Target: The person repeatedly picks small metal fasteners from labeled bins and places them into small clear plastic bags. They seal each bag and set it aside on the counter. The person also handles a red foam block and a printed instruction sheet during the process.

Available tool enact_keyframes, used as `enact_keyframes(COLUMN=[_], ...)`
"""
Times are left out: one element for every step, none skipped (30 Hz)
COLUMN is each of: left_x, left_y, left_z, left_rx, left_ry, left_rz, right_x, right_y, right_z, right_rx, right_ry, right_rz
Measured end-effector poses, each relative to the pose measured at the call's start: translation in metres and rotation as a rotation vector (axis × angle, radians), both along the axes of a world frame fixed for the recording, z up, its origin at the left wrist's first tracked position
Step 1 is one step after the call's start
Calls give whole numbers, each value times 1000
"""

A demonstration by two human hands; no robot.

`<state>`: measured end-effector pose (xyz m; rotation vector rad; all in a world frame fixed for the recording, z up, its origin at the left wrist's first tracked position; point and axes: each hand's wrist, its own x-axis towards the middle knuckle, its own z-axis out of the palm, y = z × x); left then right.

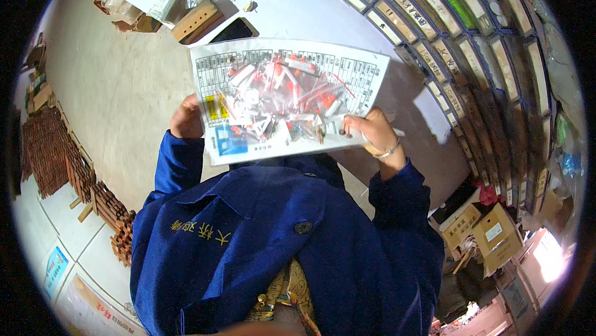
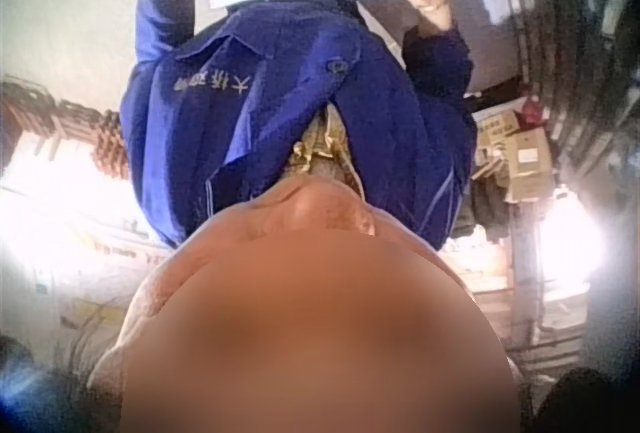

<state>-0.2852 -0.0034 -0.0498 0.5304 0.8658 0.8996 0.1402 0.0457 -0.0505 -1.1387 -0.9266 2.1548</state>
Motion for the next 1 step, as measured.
enact_keyframes(left_x=[10], left_y=[2], left_z=[2], left_rx=[-28], left_ry=[-189], left_rz=[141], right_x=[-1], right_y=[-7], right_z=[14], right_rx=[-5], right_ry=[16], right_rz=[-17])
